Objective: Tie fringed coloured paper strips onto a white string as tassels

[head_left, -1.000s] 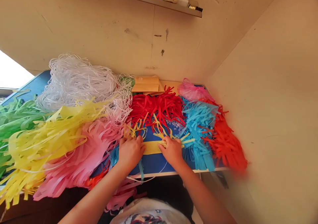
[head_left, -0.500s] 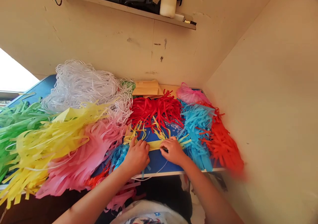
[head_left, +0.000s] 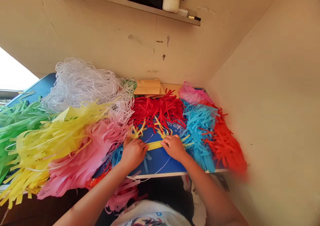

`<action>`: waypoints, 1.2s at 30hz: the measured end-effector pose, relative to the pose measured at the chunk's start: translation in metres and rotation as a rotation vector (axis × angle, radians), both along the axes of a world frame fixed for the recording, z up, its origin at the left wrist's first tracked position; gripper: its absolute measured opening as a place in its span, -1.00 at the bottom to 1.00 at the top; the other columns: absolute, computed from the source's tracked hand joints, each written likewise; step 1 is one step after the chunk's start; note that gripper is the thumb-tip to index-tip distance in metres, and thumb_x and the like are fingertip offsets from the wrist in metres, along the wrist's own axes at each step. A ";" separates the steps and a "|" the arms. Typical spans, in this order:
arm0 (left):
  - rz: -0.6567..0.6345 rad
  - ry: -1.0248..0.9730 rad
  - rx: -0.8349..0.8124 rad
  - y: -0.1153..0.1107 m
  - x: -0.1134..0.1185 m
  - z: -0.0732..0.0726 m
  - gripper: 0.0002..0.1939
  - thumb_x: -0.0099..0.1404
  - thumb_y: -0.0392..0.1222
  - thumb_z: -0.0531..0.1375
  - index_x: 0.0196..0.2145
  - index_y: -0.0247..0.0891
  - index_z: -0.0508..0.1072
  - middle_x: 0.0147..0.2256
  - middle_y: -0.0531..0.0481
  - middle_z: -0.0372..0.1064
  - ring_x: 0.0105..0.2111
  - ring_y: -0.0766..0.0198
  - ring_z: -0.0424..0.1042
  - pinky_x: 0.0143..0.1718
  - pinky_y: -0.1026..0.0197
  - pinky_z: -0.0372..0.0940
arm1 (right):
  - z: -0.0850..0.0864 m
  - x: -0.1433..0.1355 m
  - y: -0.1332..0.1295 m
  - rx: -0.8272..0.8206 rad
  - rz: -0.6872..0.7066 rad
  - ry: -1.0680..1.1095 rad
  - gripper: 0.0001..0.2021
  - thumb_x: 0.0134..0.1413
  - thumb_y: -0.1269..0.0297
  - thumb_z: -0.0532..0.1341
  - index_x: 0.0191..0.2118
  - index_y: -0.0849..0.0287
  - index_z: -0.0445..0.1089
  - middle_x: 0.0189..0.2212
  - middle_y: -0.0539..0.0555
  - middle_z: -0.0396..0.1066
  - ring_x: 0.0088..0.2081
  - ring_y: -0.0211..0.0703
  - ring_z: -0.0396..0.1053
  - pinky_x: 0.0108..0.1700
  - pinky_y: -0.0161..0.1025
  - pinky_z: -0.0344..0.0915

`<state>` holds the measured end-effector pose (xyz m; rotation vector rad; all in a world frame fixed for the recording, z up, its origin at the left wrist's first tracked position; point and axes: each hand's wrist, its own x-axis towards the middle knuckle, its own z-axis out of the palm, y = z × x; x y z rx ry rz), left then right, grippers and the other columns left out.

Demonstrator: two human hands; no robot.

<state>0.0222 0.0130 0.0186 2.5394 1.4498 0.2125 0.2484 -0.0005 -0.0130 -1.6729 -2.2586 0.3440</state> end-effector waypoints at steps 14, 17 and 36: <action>0.045 0.112 0.060 0.006 0.011 -0.008 -0.66 0.37 -0.15 -0.01 -0.44 -0.28 0.47 -0.44 -0.18 0.48 -0.32 0.05 0.45 -0.03 -0.12 0.12 | -0.012 -0.015 0.004 0.042 -0.131 -0.077 -0.88 0.11 0.33 0.20 -0.43 0.15 0.41 -0.38 0.06 0.50 -0.32 -0.13 0.38 -0.20 -0.20 0.07; 0.033 0.111 0.077 0.007 0.011 -0.010 -0.68 0.35 -0.16 0.02 -0.46 -0.27 0.46 -0.45 -0.16 0.47 -0.32 0.04 0.44 -0.03 -0.14 0.13 | -0.013 -0.016 0.006 0.053 -0.129 -0.067 -0.89 0.11 0.32 0.23 -0.43 0.14 0.41 -0.38 0.04 0.50 -0.32 -0.12 0.39 -0.21 -0.19 0.07; -0.139 0.027 0.265 -0.002 0.017 -0.002 -0.82 0.28 -0.28 0.12 -0.42 -0.24 0.51 -0.43 -0.10 0.45 -0.21 0.04 0.35 0.14 -0.20 0.01 | 0.015 0.005 0.005 0.245 0.308 -0.178 -0.96 0.18 0.35 0.25 -0.24 0.12 0.45 -0.19 0.03 0.52 -0.07 -0.12 0.33 0.08 0.00 -0.03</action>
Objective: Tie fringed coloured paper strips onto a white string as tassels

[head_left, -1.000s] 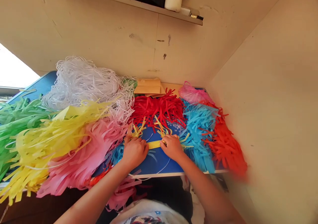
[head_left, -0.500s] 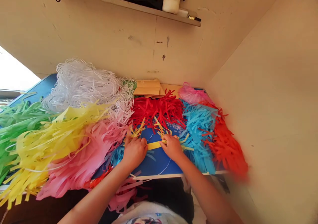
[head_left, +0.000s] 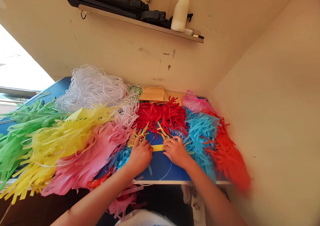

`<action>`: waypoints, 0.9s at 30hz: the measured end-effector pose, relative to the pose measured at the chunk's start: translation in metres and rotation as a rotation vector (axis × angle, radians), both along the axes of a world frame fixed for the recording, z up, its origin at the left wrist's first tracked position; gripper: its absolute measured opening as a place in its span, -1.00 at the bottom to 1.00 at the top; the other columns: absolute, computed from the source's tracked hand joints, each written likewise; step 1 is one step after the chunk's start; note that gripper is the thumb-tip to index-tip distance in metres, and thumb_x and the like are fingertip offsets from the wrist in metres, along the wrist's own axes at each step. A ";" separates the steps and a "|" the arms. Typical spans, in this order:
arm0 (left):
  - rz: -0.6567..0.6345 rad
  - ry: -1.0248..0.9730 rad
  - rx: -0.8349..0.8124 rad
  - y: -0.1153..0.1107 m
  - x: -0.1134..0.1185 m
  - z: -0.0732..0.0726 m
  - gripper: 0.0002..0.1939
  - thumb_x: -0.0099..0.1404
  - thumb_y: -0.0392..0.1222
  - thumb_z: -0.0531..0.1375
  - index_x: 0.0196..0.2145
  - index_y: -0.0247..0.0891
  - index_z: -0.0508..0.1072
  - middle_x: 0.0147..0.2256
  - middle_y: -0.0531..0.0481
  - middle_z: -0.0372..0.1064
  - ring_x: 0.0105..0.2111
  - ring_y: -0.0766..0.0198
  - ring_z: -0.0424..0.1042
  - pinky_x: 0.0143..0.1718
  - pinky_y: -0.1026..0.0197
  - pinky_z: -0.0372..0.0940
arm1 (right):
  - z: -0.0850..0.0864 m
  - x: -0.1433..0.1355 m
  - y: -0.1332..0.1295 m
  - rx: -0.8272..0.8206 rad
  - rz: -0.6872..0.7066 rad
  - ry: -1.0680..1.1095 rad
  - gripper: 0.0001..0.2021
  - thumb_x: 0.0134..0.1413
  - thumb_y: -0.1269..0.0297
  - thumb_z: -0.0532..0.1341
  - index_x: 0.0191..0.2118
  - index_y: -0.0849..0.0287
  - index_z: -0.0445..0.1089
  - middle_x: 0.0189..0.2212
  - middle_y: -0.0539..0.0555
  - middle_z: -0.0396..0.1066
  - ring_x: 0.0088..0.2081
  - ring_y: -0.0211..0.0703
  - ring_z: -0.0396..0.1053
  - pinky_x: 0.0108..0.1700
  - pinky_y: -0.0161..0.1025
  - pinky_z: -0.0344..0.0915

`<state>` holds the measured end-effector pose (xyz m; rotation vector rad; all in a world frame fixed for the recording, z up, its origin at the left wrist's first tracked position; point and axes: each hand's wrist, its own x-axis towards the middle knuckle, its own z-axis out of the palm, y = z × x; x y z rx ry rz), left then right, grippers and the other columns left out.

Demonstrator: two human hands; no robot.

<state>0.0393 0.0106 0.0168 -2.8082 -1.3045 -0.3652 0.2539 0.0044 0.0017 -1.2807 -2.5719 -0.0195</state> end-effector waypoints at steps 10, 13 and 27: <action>0.024 -0.016 0.013 0.006 -0.003 -0.003 -0.89 0.24 -0.26 0.17 -0.39 -0.24 0.51 -0.40 -0.09 0.45 -0.19 0.03 0.35 0.15 -0.22 -0.01 | 0.013 -0.012 0.017 0.001 0.003 -0.118 -0.90 0.11 0.39 0.22 -0.39 0.15 0.47 -0.39 0.05 0.51 -0.18 -0.07 0.32 0.08 0.07 -0.04; 0.030 -0.042 0.008 0.007 -0.004 -0.008 -0.84 0.27 -0.31 0.14 -0.42 -0.24 0.51 -0.42 -0.09 0.45 -0.20 0.03 0.36 0.14 -0.21 -0.01 | 0.013 -0.021 0.012 0.024 -0.050 -0.089 -0.93 0.10 0.31 0.25 -0.29 0.15 0.47 -0.29 0.09 0.50 -0.11 0.00 0.30 0.04 0.07 -0.02; 0.044 -0.220 -0.207 0.013 -0.036 -0.025 -0.79 0.32 -0.07 0.18 -0.36 -0.11 0.59 -0.30 0.00 0.55 -0.22 0.16 0.45 -0.04 0.03 0.17 | -0.029 0.013 0.003 -0.165 -0.197 0.316 -0.90 0.03 0.28 0.40 -0.44 0.08 0.51 -0.36 -0.03 0.50 -0.24 -0.18 0.38 -0.15 -0.17 0.10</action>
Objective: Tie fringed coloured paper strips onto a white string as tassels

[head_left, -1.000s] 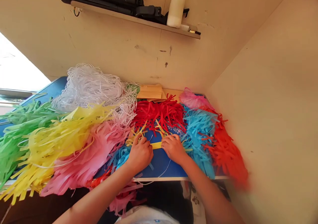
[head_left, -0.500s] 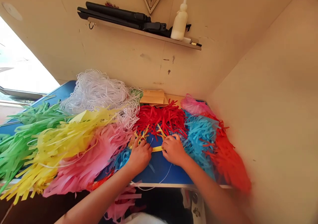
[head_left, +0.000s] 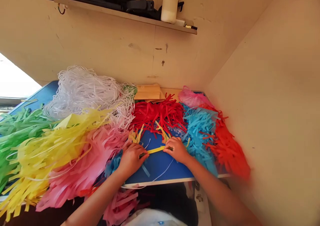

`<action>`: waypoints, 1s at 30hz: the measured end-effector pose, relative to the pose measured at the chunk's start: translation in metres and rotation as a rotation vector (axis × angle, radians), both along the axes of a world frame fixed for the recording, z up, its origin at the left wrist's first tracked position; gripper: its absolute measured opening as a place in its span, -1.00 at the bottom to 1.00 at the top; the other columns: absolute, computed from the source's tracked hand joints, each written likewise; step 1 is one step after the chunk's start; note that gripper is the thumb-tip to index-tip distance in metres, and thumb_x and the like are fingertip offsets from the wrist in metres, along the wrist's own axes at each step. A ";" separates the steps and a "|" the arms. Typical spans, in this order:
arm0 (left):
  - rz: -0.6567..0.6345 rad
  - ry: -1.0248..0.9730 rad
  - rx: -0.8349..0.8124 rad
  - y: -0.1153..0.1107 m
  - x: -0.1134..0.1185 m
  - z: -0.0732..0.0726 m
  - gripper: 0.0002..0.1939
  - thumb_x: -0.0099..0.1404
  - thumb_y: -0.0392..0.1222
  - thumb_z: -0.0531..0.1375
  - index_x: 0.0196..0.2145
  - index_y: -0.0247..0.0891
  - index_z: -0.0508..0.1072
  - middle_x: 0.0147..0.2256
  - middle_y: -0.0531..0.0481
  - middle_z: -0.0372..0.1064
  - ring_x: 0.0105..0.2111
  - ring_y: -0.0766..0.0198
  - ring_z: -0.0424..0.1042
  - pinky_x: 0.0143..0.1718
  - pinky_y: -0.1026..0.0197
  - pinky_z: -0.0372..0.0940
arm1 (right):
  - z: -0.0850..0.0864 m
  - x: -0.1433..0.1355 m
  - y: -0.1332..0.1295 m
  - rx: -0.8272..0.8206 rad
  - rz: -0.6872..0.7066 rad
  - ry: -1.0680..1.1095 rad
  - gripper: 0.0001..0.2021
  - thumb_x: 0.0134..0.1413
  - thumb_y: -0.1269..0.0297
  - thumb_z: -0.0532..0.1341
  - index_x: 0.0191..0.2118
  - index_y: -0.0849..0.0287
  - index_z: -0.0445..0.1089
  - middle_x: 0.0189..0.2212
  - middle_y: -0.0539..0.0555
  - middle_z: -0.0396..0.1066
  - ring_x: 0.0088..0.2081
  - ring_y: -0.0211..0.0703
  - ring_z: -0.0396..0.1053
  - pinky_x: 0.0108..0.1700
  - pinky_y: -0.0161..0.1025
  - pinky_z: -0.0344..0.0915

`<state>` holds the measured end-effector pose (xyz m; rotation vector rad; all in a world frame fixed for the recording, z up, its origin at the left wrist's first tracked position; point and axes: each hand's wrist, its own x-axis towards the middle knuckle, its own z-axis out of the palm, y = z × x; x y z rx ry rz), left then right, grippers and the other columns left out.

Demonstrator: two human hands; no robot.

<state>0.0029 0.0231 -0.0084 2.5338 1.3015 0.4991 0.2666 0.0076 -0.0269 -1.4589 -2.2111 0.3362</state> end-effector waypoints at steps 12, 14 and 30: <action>0.116 0.070 -0.040 -0.004 0.012 0.015 -0.75 0.32 -0.06 0.14 -0.39 -0.15 0.57 -0.34 -0.02 0.53 -0.23 0.11 0.44 -0.07 0.01 0.15 | 0.017 -0.008 0.005 -0.135 -0.072 -0.082 -0.91 0.09 0.35 0.31 -0.43 0.12 0.46 -0.33 -0.02 0.49 -0.23 -0.17 0.36 -0.16 -0.20 0.11; 0.116 0.085 -0.038 -0.004 0.014 0.015 -0.77 0.32 -0.12 0.13 -0.40 -0.14 0.56 -0.35 -0.01 0.52 -0.23 0.11 0.43 -0.09 0.01 0.14 | 0.016 -0.011 0.007 -0.149 -0.104 -0.105 -0.90 0.09 0.34 0.30 -0.44 0.12 0.46 -0.34 0.00 0.49 -0.24 -0.16 0.35 -0.18 -0.21 0.10; -0.137 0.161 0.227 -0.006 0.023 0.015 -0.85 0.31 -0.27 0.16 -0.26 -0.15 0.54 -0.27 -0.05 0.46 -0.11 0.09 0.33 0.17 -0.15 -0.04 | 0.023 -0.015 0.004 0.238 0.231 -0.322 -0.81 0.24 0.46 0.15 -0.30 0.10 0.49 -0.26 0.02 0.55 0.01 -0.10 0.31 0.12 0.00 -0.06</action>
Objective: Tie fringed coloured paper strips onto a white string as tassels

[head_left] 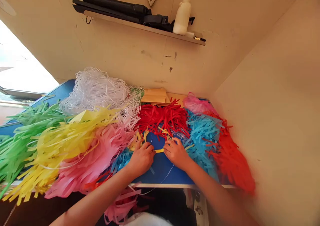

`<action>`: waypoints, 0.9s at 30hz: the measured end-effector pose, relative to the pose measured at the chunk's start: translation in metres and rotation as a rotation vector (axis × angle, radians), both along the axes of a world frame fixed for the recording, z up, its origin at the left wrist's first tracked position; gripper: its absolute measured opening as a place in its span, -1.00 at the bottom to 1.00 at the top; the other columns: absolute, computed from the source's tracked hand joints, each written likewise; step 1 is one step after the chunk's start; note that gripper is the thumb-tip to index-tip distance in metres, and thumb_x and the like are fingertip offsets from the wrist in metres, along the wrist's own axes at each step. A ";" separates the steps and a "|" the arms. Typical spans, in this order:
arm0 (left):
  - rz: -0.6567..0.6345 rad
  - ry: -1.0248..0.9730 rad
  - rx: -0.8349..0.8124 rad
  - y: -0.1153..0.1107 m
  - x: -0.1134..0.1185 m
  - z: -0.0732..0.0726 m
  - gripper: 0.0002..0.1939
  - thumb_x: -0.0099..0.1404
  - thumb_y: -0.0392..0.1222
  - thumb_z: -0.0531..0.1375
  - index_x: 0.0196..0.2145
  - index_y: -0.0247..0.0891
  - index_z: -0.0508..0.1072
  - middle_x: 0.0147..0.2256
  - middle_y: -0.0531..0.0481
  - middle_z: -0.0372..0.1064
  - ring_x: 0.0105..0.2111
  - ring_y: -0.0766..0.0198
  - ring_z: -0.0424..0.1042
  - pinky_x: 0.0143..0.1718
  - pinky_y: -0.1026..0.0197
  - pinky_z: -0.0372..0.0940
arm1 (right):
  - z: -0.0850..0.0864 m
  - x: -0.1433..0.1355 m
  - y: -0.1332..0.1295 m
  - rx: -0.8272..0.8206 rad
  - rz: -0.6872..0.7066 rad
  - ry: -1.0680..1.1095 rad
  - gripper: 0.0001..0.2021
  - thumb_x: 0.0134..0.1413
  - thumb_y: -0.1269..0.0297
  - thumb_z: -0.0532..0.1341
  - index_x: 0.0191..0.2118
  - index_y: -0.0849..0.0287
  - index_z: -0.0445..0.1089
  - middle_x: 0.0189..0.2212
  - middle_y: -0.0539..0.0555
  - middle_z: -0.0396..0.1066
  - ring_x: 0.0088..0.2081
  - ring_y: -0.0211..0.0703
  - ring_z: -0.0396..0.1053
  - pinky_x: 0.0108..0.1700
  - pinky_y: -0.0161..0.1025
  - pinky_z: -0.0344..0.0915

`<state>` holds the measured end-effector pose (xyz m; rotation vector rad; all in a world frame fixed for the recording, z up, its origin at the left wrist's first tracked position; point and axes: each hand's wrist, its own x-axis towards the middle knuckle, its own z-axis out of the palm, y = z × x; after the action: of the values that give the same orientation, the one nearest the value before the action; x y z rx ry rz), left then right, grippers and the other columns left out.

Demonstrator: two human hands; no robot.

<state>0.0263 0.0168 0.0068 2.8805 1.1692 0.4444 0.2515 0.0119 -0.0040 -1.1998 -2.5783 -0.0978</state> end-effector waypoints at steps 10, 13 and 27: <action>0.070 -0.033 0.030 0.001 0.006 0.000 -0.81 0.35 -0.25 0.12 -0.39 -0.19 0.50 -0.35 -0.03 0.46 -0.15 0.12 0.34 0.14 -0.15 -0.01 | 0.001 -0.029 -0.010 0.000 -0.088 -0.013 -0.93 0.23 0.35 0.21 -0.25 0.10 0.46 -0.27 0.04 0.51 -0.06 -0.07 0.30 0.07 0.00 -0.02; 0.064 -0.023 -0.002 -0.002 -0.001 -0.002 -0.81 0.36 -0.25 0.12 -0.36 -0.16 0.51 -0.35 -0.02 0.48 -0.14 0.12 0.34 0.14 -0.14 -0.03 | -0.011 -0.026 -0.015 0.038 -0.105 0.000 -0.84 0.28 0.39 0.15 -0.29 0.09 0.46 -0.36 0.01 0.51 -0.13 -0.12 0.32 0.01 -0.05 -0.02; 0.234 0.014 -0.179 0.008 0.001 0.006 -0.81 0.24 -0.21 0.13 -0.47 -0.24 0.50 -0.40 -0.12 0.44 -0.25 0.01 0.37 -0.14 -0.08 0.12 | 0.002 -0.012 0.004 -0.312 -0.401 0.120 -0.88 0.01 0.26 0.34 -0.49 0.08 0.49 -0.43 0.00 0.50 -0.31 -0.12 0.30 -0.21 -0.17 0.04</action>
<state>0.0269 0.0250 0.0133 2.6123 1.4742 0.3039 0.2397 0.0156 -0.0017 -1.7641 -2.2722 0.2945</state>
